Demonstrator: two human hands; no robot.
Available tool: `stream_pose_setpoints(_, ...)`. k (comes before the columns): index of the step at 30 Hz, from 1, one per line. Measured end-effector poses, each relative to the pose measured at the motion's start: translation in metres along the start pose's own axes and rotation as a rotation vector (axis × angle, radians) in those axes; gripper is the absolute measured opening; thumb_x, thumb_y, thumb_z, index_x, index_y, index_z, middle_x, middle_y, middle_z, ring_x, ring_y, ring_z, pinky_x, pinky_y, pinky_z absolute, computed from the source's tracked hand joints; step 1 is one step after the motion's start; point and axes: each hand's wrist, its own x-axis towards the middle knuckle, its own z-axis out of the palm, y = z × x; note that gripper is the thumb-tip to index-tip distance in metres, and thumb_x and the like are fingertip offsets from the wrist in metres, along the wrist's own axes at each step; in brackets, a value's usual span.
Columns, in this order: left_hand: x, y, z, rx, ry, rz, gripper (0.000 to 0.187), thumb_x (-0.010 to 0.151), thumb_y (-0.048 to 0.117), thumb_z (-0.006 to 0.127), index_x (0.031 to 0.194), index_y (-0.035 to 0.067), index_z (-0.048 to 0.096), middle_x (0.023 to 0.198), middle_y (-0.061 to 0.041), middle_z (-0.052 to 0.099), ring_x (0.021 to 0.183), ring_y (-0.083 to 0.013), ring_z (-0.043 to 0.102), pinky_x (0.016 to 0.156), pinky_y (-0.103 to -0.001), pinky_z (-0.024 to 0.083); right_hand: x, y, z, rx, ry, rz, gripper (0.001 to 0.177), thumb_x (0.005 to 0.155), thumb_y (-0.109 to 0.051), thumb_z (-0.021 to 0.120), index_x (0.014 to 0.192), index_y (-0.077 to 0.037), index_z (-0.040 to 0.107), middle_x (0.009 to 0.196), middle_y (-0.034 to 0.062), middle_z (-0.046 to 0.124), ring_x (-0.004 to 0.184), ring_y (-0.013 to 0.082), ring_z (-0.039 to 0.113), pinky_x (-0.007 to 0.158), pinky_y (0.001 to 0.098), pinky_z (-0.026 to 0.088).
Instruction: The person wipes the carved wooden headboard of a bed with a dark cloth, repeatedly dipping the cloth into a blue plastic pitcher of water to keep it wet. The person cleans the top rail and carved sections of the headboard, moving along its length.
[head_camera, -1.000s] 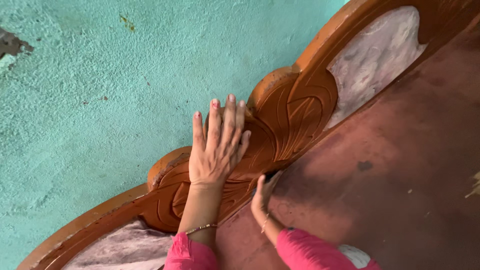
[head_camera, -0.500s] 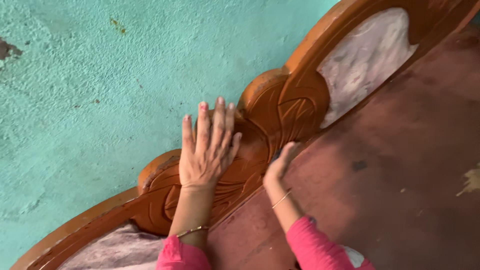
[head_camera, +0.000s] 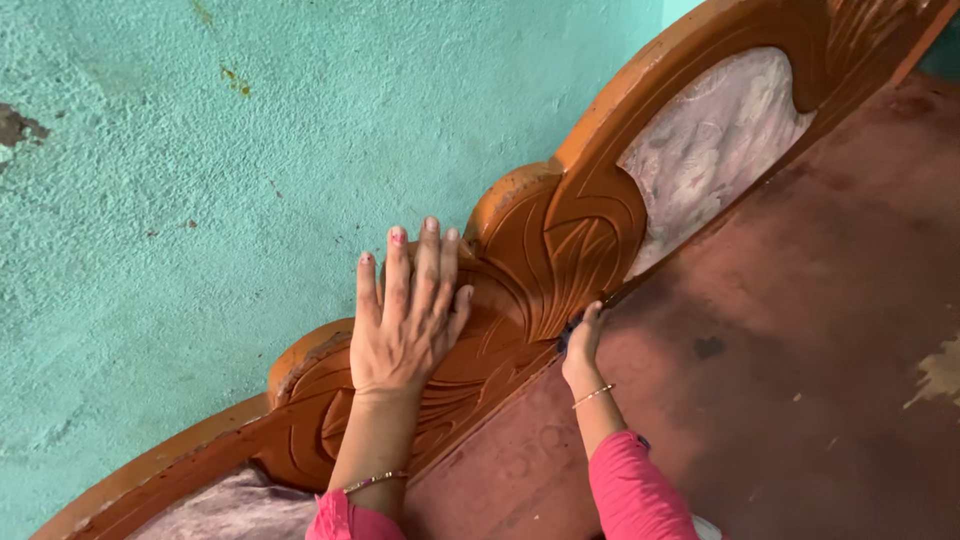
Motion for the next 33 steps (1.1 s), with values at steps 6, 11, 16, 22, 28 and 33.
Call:
stream_pose_setpoints(6, -0.001, 0.000, -0.002, 0.002, 0.004, -0.003, 0.063, 0.109, 0.052, 0.049, 0.162, 0.018, 0.042, 0.166, -0.006, 0.035, 0.153, -0.0315, 0.027, 0.123, -0.051, 0.033, -0.119, -0.103, 0.046, -0.192, -0.146, -0.616, 0.089, 0.108, -0.059, 0.024, 0.162, 0.005, -0.005, 0.173, 0.0200, -0.010, 0.162, 0.0309, -0.004, 0.131, 0.0446, 0.000)
stream_pose_setpoints(11, 0.001, -0.001, -0.003, -0.007, 0.006, -0.007, 0.063, 0.108, 0.052, 0.049, 0.161, 0.018, 0.044, 0.165, -0.005, 0.036, 0.152, -0.0313, 0.028, 0.122, -0.051, 0.034, -0.155, -0.150, 0.054, -0.651, -0.277, -1.231, 0.079, 0.109, -0.053, 0.017, 0.163, 0.002, 0.002, 0.174, 0.0179, -0.004, 0.164, 0.0303, -0.005, 0.136, 0.0434, 0.004)
stream_pose_setpoints(16, 0.001, 0.000, -0.003, -0.013, 0.018, -0.013, 0.063, 0.108, 0.052, 0.050, 0.160, 0.018, 0.045, 0.164, -0.005, 0.038, 0.152, -0.0309, 0.030, 0.122, -0.050, 0.035, -0.055, -0.103, 0.021, -0.470, -0.106, -0.849, 0.088, 0.108, -0.060, 0.020, 0.165, 0.004, -0.001, 0.174, 0.0229, -0.007, 0.163, 0.0362, -0.004, 0.132, 0.0476, 0.000)
stream_pose_setpoints(22, 0.001, -0.001, -0.004, -0.014, 0.021, -0.011, 0.062, 0.107, 0.052, 0.051, 0.159, 0.019, 0.046, 0.164, -0.004, 0.038, 0.151, -0.0307, 0.031, 0.120, -0.050, 0.036, -0.001, -0.058, -0.006, -0.093, -0.118, -0.126, 0.094, 0.097, -0.065, 0.032, 0.163, -0.007, 0.000, 0.173, 0.0086, -0.002, 0.158, 0.0258, 0.006, 0.126, 0.0411, 0.011)
stream_pose_setpoints(28, 0.001, -0.001, -0.005, -0.002, 0.022, -0.011, 0.063, 0.107, 0.051, 0.049, 0.160, 0.018, 0.045, 0.164, -0.005, 0.037, 0.151, -0.0303, 0.031, 0.120, -0.050, 0.036, -0.116, -0.169, 0.040, -0.212, -0.362, -1.023, 0.069, 0.117, -0.034, 0.024, 0.165, 0.008, -0.003, 0.178, 0.0177, -0.011, 0.167, 0.0296, -0.009, 0.139, 0.0455, 0.000)
stream_pose_setpoints(33, 0.001, -0.002, -0.006, 0.016, 0.008, -0.004, 0.063, 0.106, 0.051, 0.048, 0.160, 0.018, 0.043, 0.165, -0.005, 0.035, 0.150, -0.0299, 0.032, 0.120, -0.050, 0.036, -0.168, -0.198, 0.052, -0.628, -0.343, -1.649, 0.070, 0.104, -0.015, 0.051, 0.160, 0.008, 0.015, 0.172, 0.0204, 0.006, 0.162, 0.0308, -0.002, 0.134, 0.0453, 0.001)
